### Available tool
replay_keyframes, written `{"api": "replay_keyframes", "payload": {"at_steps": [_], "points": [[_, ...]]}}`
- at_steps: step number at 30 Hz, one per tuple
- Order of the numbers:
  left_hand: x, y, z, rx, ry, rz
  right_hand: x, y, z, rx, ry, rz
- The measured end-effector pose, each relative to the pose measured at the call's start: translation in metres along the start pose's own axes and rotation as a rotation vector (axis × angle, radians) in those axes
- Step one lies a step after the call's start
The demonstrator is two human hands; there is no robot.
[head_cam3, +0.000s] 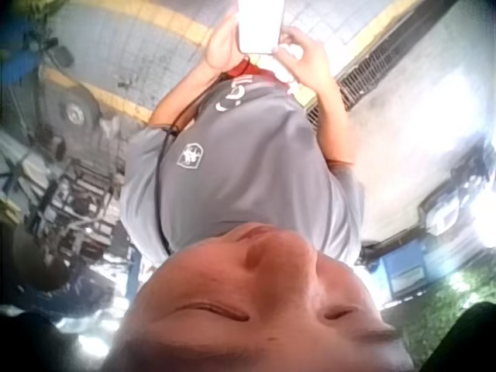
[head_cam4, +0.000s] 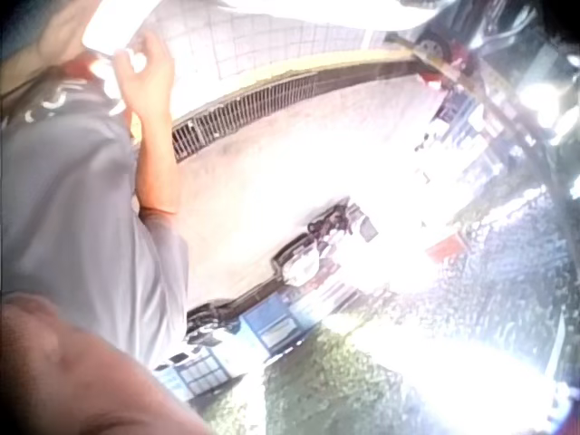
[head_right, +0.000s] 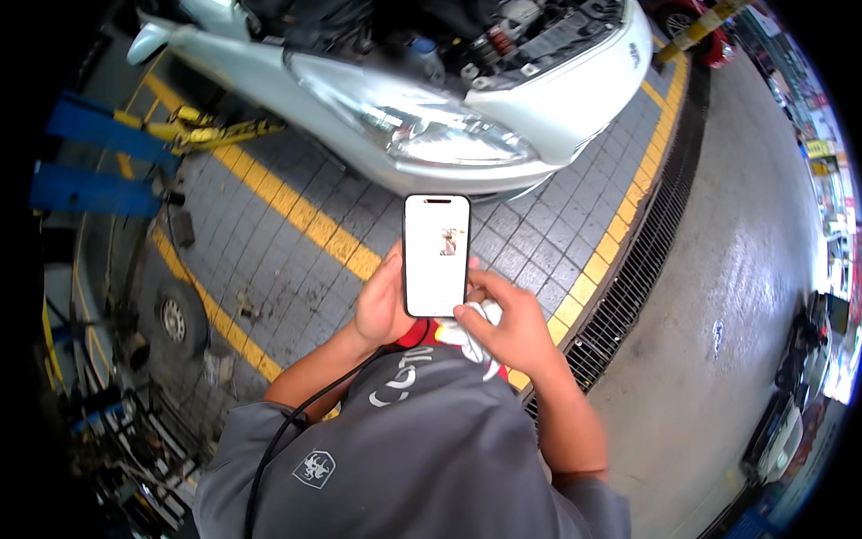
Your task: The person walks through a garage, puts on gloves, and retrieves a wrench from a tool cart. They then proceed to work on the engine of a white car with the hood open, using the wrench to tighten or loosen components within the engine bay.
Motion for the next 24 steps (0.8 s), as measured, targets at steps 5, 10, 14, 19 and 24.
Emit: {"api": "replay_keyframes", "payload": {"at_steps": [5, 10, 14, 19, 24], "points": [[0.09, -0.033, 0.025, -0.085, 0.226, -0.261, 0.021, 0.072, 0.0, -0.004, 0.007, 0.222], [0.175, -0.048, 0.012, -0.004, 0.335, -0.204, -0.027, 0.14, 0.124, 0.177, -0.197, 0.484], [0.25, -0.03, -0.012, 0.237, 0.378, -0.056, -0.112, 0.182, 0.311, 0.031, -0.388, 0.68], [0.283, 0.027, -0.031, 0.63, 0.369, 0.419, -0.196, 0.217, 0.412, 0.148, -0.631, 0.684], [0.249, 0.14, -0.061, 1.8, 0.568, 0.53, -0.251, 0.249, 0.546, -0.034, -0.658, 0.355]]}}
Point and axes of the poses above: each hand's wrist, its own x-axis towards the middle knuckle, its own y-axis out of the back of the hand, z = x × y, the point moved 7 cm from there along x, towards the middle knuckle, and after that the axes turned 15 degrees about y, right-handed, at the moved point
